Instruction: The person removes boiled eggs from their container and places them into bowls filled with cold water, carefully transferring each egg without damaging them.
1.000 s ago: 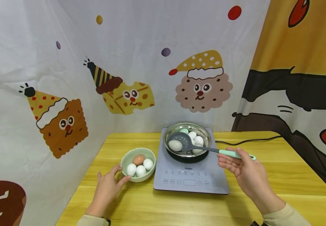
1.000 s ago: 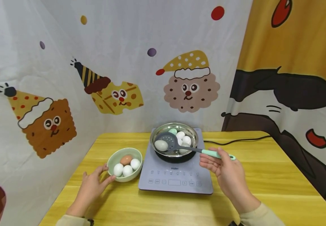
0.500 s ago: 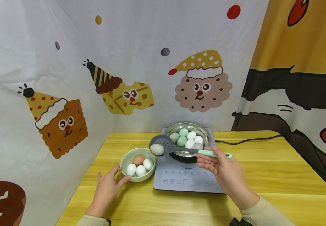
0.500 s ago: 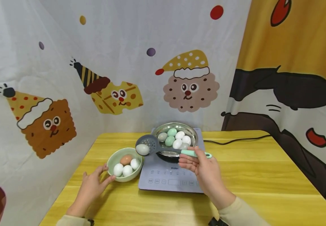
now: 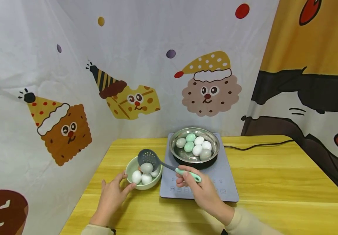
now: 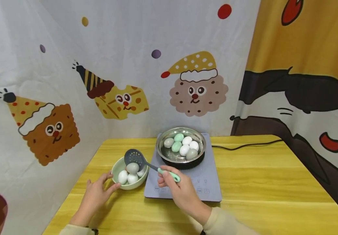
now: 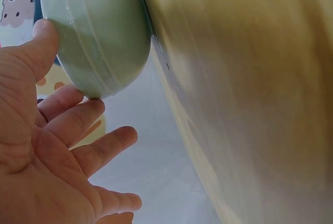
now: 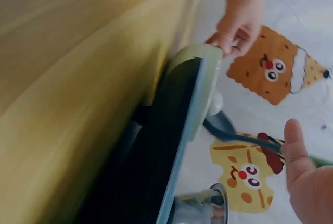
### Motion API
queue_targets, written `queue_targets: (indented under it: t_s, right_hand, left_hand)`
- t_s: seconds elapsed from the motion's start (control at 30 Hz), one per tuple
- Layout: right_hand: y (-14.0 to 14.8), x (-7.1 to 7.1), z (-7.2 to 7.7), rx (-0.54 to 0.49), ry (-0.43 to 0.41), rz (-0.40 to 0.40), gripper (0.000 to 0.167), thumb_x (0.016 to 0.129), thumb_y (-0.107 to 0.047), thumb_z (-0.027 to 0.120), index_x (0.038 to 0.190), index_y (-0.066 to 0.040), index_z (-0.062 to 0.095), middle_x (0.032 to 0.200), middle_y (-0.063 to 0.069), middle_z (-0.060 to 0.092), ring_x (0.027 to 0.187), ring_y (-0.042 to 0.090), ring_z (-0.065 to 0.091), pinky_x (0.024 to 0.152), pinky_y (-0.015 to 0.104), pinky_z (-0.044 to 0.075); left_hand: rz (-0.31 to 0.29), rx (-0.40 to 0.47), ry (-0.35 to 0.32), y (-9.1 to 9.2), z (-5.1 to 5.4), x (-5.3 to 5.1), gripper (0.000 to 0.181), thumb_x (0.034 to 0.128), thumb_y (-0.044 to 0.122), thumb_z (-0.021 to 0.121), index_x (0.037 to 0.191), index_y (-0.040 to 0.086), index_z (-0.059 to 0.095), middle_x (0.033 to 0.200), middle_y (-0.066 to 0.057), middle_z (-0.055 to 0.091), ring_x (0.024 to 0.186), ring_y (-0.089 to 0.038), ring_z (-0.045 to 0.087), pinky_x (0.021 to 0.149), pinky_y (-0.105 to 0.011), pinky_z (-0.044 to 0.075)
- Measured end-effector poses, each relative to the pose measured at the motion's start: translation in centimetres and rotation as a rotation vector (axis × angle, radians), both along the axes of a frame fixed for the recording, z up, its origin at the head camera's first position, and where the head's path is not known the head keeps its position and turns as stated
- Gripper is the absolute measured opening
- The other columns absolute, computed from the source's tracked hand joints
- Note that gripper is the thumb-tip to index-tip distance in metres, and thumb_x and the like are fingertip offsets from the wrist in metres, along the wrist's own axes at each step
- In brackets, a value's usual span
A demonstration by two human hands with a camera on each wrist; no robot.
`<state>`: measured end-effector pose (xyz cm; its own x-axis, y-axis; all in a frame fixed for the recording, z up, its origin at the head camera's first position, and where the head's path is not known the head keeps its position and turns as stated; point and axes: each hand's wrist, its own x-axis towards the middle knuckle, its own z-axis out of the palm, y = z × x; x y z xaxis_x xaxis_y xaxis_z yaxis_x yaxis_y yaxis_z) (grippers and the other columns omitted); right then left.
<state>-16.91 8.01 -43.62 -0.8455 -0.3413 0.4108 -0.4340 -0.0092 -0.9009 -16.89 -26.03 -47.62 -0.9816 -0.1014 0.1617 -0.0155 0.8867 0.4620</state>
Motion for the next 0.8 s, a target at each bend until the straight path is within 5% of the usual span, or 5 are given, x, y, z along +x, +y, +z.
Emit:
queue_targets:
  t_s: [0.1,0.27,0.37,0.57,0.8]
  right_hand:
    - [0.2,0.3,-0.6,0.185,0.296,0.011,0.033,0.111,-0.004,0.054,0.141,0.001,0.064,0.120,0.016,0.080,0.101,0.020,0.080,0.088,0.035,0.068]
    - [1.4,0.4,-0.6,0.490,0.874,-0.036,0.034,0.113,-0.018,0.056,0.144,-0.007,0.063,0.133,0.009,0.076,0.117,0.021,0.076,0.099,0.039,0.065]
    - [2.9,0.2,0.2,0.509,1.053,-0.103,0.039,0.116,-0.027,0.047,0.142,-0.004,0.064,0.134,0.012,0.075,0.116,0.025,0.076,0.103,0.036,0.062]
    - [7.7,-1.5,2.7,0.366,1.026,-0.274,0.045,0.116,-0.029,0.049,0.134,0.007,0.068,0.121,0.018,0.079,0.104,0.031,0.079,0.109,0.023,0.055]
    - [12.3,-2.0,3.8,0.529,0.781,-0.358,0.040,0.097,0.000,0.073,0.137,-0.003,0.070,0.120,0.009,0.080,0.103,0.024,0.079,0.104,0.008,0.051]
  left_hand:
    - [-0.001,0.003,0.001,-0.1,-0.1,0.0,0.067,0.0957,0.041,0.081,0.146,0.001,0.060,0.144,-0.021,0.068,0.130,-0.050,0.066,0.122,-0.086,0.010]
    - [-0.009,0.010,0.004,-0.3,-0.3,0.0,0.072,0.0953,0.042,0.081,0.149,0.000,0.058,0.142,-0.019,0.070,0.129,-0.049,0.067,0.121,-0.087,0.011]
    - [-0.017,0.015,0.007,-0.3,-0.4,0.0,0.071,0.0953,0.042,0.081,0.148,0.000,0.058,0.142,-0.019,0.071,0.129,-0.048,0.068,0.120,-0.087,0.012]
    - [-0.010,0.021,0.003,-0.2,-0.1,-0.1,0.064,0.0949,0.042,0.081,0.142,0.003,0.063,0.148,-0.021,0.066,0.131,-0.054,0.064,0.122,-0.086,0.011]
    - [-0.009,0.021,0.000,-0.4,-0.2,-0.2,0.063,0.0951,0.040,0.081,0.142,0.003,0.062,0.148,-0.022,0.065,0.130,-0.054,0.065,0.122,-0.086,0.011]
